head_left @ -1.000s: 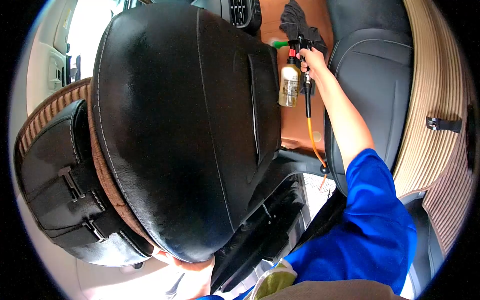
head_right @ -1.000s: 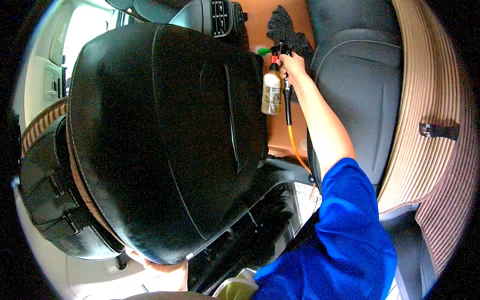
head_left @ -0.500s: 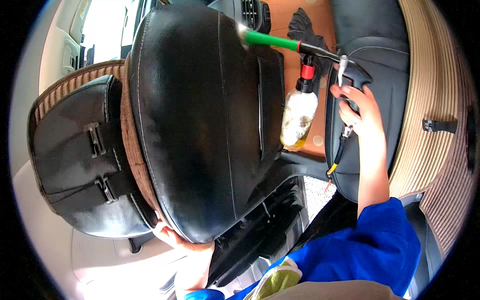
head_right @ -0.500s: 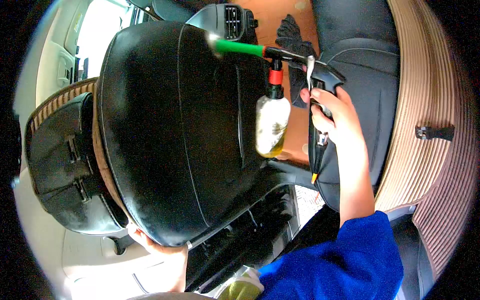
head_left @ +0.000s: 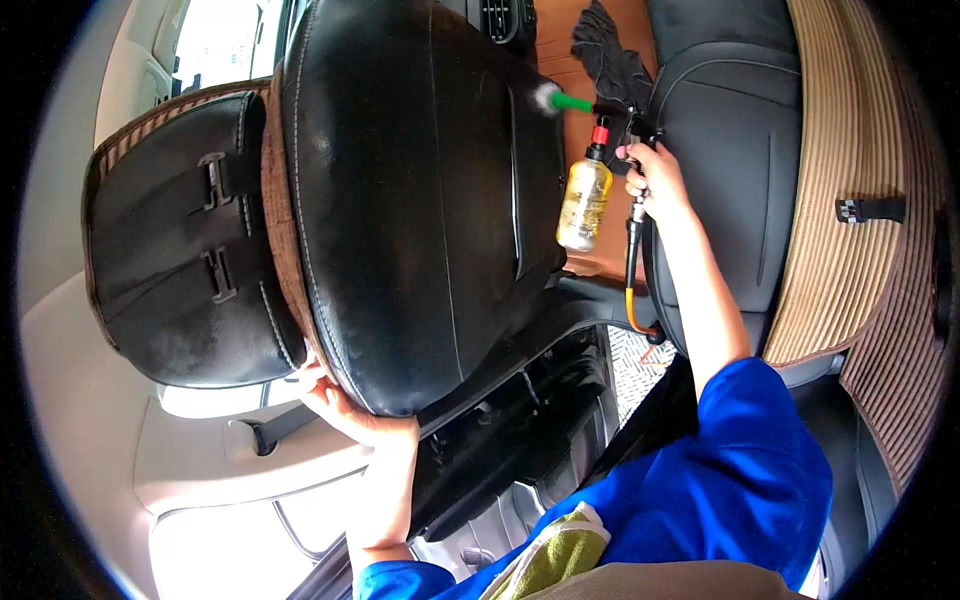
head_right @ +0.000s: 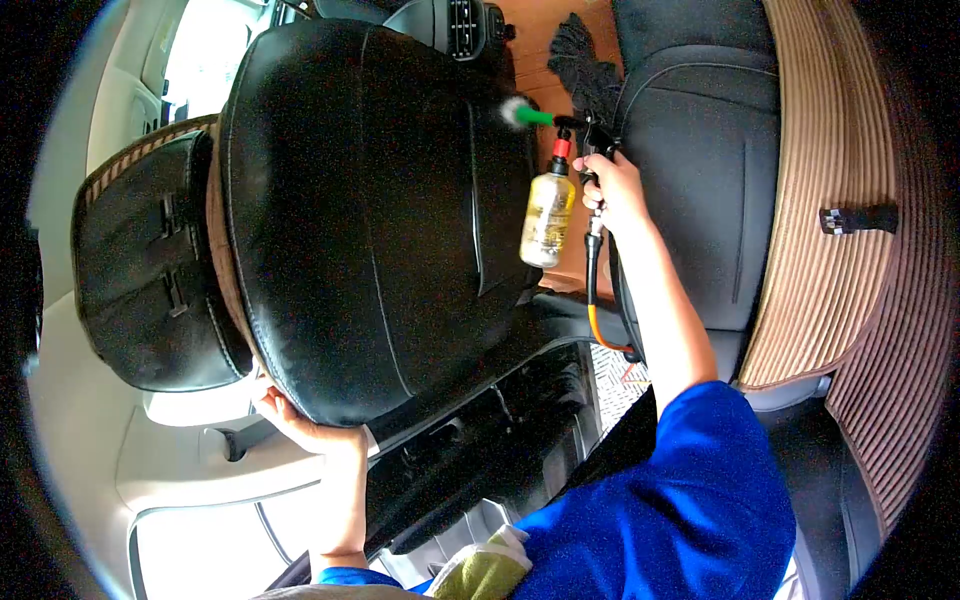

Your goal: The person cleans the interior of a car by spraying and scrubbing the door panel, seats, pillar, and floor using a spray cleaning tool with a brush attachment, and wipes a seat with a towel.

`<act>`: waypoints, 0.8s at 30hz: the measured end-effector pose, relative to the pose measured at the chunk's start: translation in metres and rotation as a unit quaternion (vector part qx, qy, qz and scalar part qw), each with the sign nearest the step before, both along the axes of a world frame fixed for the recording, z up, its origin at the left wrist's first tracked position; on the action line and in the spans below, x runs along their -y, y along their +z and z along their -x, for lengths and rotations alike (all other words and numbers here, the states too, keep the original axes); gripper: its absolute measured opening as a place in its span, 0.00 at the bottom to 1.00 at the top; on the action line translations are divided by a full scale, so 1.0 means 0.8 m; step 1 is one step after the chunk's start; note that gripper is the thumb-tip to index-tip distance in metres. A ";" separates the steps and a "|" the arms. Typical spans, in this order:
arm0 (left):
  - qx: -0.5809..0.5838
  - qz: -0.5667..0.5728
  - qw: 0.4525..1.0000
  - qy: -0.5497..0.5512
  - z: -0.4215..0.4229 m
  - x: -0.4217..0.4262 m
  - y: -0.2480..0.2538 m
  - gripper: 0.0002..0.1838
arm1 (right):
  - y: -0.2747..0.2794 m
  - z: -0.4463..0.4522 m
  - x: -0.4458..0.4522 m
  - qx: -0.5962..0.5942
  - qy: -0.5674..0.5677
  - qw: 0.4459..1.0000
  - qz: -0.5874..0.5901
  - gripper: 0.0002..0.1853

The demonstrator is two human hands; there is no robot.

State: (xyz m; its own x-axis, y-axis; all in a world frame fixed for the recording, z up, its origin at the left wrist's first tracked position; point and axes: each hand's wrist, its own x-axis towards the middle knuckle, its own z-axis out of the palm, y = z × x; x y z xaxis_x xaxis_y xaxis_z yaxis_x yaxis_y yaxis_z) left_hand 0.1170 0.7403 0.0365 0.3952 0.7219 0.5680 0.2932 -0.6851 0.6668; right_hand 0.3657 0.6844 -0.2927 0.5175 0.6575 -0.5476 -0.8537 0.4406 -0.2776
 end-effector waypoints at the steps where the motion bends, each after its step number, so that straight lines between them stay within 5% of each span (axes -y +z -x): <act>1: 0.000 -0.009 1.000 0.001 -0.005 0.002 0.000 0.14 | -0.012 0.003 -0.013 -0.006 0.015 1.000 0.022 0.05; 5: -0.064 -0.068 0.995 0.036 -0.001 0.000 0.000 0.16 | 0.001 0.008 -0.012 0.027 0.063 0.997 0.024 0.05; 11: -0.040 -0.033 0.998 0.032 -0.003 0.002 0.001 0.19 | 0.142 0.007 0.097 0.120 0.035 0.986 -0.107 0.04; 13: -0.047 -0.040 0.998 0.026 -0.006 0.000 0.001 0.19 | 0.183 0.012 0.129 0.156 -0.053 0.977 -0.135 0.04; 15: -0.052 -0.034 0.998 0.015 0.000 -0.001 0.002 0.19 | 0.195 0.010 0.156 0.185 -0.066 0.956 -0.219 0.05; 19: -0.069 -0.061 0.996 0.015 -0.002 -0.001 0.001 0.18 | 0.206 0.030 0.187 0.144 -0.050 0.967 -0.205 0.06; 24: -0.056 -0.073 0.996 0.011 -0.008 0.000 -0.003 0.13 | 0.129 0.053 0.132 0.086 0.007 0.987 -0.137 0.06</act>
